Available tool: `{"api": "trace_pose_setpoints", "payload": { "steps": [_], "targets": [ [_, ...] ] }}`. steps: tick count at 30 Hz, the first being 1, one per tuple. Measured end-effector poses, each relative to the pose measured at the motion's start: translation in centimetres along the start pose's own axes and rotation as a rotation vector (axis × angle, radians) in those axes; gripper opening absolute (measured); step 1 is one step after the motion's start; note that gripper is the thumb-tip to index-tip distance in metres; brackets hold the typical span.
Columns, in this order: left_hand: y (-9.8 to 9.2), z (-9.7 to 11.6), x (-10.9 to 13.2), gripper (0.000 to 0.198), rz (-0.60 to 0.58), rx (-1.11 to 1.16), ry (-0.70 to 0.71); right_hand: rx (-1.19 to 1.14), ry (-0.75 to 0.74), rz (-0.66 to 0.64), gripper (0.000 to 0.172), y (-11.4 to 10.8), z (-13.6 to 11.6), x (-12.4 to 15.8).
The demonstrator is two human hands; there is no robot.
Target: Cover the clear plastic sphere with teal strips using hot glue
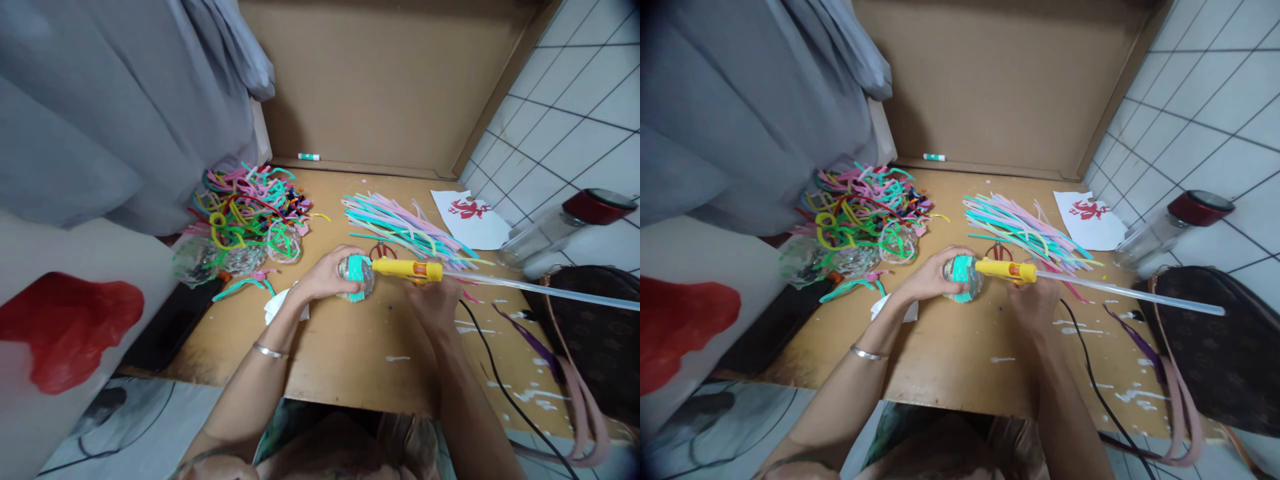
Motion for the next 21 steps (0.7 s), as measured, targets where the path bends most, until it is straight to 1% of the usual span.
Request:
{"api": "trace_pose_setpoints", "payload": {
  "steps": [14, 21],
  "targets": [
    [-0.14, 0.05, -0.01, 0.062, -0.007, -0.014, 0.003, -0.01, -0.032, -0.022, 0.02, -0.18, 0.13, 0.02],
    [-0.08, 0.17, 0.01, 0.061, -0.004, -0.006, 0.001, -0.005, -0.001, 0.003, 0.022, -0.14, -0.06, -0.02]
  ]
}}
Point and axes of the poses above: each hand's wrist, its own x-axis away from the middle knuckle, its own y-axis out of the palm, z = x × y, the point moved 1 cm from there along -x, towards the middle knuckle, and after that the axes turned 3 degrees about x, right-handed, at the moved point
